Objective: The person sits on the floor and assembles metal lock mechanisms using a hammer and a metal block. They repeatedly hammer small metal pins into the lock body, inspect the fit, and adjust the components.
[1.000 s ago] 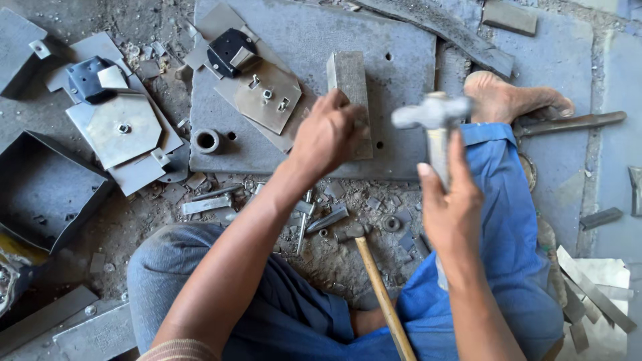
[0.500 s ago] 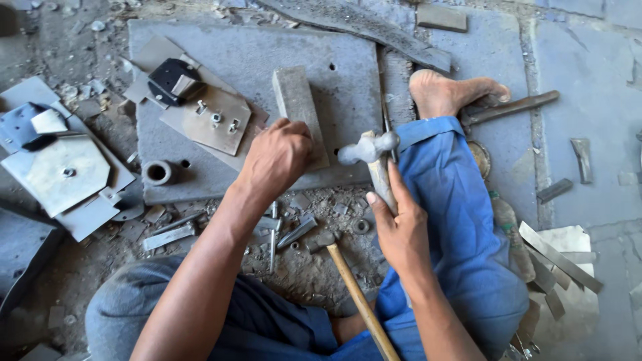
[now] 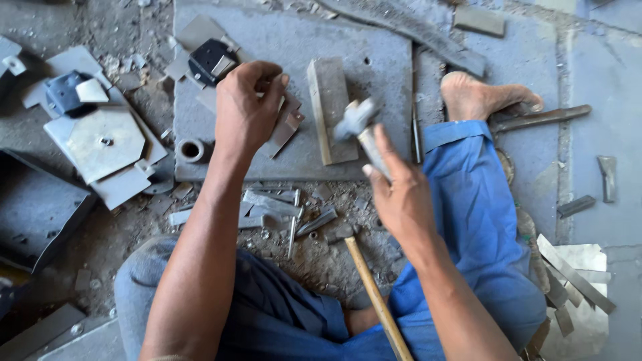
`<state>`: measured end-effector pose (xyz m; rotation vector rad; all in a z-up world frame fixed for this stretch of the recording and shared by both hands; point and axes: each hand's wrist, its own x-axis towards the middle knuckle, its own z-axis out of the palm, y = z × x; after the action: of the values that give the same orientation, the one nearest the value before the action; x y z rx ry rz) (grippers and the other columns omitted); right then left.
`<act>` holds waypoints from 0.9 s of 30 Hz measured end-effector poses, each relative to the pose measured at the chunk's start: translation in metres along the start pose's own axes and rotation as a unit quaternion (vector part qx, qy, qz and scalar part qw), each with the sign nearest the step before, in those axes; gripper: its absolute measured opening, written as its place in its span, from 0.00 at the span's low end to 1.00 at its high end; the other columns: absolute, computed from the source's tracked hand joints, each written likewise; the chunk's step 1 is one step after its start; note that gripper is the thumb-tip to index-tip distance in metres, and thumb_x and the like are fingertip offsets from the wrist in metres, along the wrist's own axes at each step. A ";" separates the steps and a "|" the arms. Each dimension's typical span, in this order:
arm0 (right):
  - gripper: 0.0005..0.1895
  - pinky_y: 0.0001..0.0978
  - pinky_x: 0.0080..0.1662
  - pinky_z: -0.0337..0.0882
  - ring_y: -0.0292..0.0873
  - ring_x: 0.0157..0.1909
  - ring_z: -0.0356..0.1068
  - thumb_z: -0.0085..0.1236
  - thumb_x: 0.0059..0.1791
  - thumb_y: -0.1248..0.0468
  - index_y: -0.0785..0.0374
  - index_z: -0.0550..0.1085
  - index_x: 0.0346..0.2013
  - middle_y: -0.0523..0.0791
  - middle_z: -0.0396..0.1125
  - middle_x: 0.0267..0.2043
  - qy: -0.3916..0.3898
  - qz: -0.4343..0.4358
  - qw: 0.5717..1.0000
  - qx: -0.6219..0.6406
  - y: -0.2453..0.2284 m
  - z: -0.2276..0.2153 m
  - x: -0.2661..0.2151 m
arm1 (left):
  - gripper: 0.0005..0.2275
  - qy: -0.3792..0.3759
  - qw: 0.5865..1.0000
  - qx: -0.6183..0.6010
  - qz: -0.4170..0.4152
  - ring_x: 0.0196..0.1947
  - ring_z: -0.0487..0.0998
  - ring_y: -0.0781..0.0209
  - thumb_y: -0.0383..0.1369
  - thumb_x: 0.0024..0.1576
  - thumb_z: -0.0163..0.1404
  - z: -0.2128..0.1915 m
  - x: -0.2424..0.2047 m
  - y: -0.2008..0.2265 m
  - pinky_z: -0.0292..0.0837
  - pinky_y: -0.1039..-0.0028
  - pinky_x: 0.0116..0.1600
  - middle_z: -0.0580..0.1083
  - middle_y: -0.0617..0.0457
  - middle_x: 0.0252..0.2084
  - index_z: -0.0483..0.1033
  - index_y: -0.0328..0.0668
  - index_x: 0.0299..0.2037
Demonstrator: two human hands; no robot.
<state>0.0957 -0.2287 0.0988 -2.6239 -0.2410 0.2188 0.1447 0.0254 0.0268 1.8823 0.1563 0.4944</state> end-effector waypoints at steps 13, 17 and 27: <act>0.34 0.47 0.44 0.75 0.58 0.44 0.77 0.59 0.53 0.66 0.52 0.60 0.74 0.58 0.74 0.46 0.090 -0.126 0.988 -0.020 -0.004 0.015 -0.013 | 0.09 -0.329 0.748 0.526 0.237 0.30 0.83 0.50 0.30 0.63 0.47 0.046 -0.046 -0.070 0.80 0.62 0.31 0.80 0.39 0.36 0.78 0.30 0.40; 0.34 0.49 0.47 0.74 0.62 0.47 0.75 0.60 0.52 0.66 0.56 0.62 0.73 0.60 0.72 0.49 0.087 -0.124 0.988 -0.022 -0.002 0.010 -0.007 | 0.14 -0.471 0.806 0.357 0.010 0.41 0.82 0.40 0.38 0.61 0.49 0.078 -0.093 -0.050 0.79 0.56 0.44 0.78 0.33 0.43 0.74 0.31 0.46; 0.31 0.42 0.45 0.75 0.51 0.48 0.75 0.59 0.55 0.68 0.64 0.60 0.71 0.55 0.70 0.58 0.080 -0.185 0.963 0.178 0.035 0.014 -0.007 | 0.08 -0.494 0.794 0.346 -0.069 0.34 0.84 0.53 0.36 0.63 0.50 0.091 -0.145 -0.017 0.81 0.63 0.38 0.81 0.45 0.37 0.78 0.42 0.44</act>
<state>0.0907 -0.2545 0.0705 -2.1759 -0.5720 -0.0737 0.0535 -0.0969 -0.0524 2.5712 -0.2673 -0.8037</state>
